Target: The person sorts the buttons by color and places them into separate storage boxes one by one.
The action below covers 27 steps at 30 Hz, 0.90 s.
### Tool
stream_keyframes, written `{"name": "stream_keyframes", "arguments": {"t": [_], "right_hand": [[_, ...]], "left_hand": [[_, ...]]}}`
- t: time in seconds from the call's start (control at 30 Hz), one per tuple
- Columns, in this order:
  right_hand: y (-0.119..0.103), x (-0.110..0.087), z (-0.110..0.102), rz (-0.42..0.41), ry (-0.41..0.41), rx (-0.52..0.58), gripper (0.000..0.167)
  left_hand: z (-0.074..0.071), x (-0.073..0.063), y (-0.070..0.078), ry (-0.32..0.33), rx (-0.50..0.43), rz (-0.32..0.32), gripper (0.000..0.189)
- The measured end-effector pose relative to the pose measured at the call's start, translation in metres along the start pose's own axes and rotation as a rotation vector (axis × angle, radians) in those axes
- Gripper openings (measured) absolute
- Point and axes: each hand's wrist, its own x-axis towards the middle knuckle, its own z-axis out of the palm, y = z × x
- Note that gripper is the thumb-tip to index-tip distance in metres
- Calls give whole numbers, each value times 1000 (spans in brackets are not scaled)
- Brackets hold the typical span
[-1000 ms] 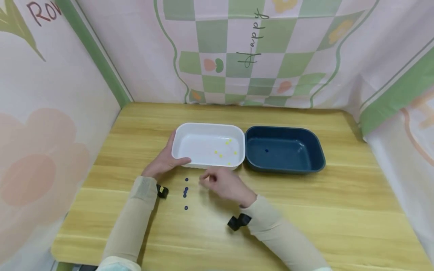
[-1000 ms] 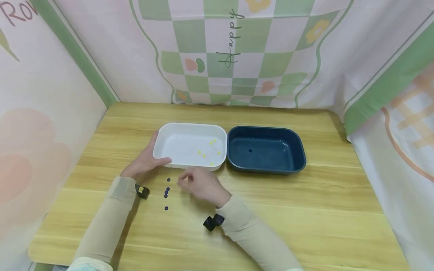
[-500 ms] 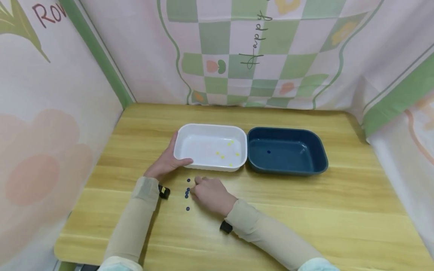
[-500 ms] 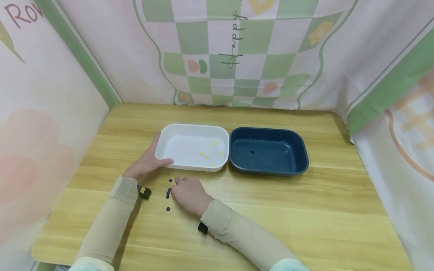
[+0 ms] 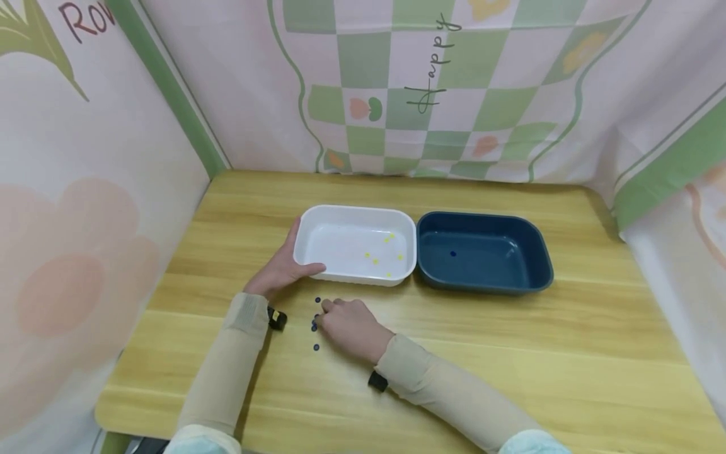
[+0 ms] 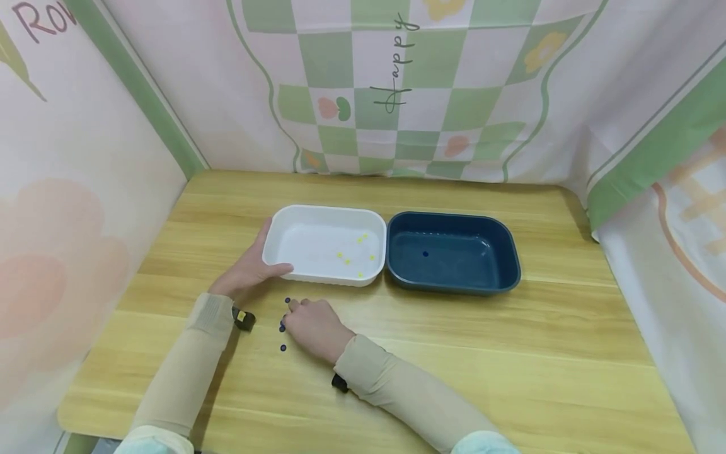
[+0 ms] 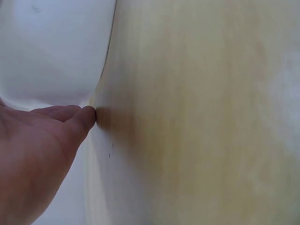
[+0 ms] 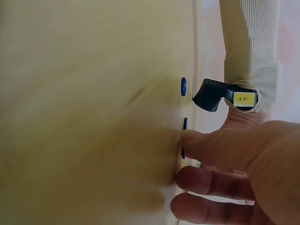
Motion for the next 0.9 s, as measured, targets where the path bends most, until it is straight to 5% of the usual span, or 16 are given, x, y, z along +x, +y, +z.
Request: {"name": "stream_keyframes", "arguments": {"t": [0.17, 0.5, 0.77, 0.9], "right_hand": [[-1, 2, 1, -16, 37, -65, 13], [0, 4, 0, 10, 16, -80, 13], [-2, 7, 3, -21, 6, -129, 12], [-4, 8, 1, -37, 3, -147, 11]], "left_hand": [[-1, 0, 0, 1, -8, 20, 119], [2, 16, -34, 39, 8, 13, 127], [2, 16, -34, 30, 23, 15, 124], [1, 10, -21, 6, -4, 5, 122]]}}
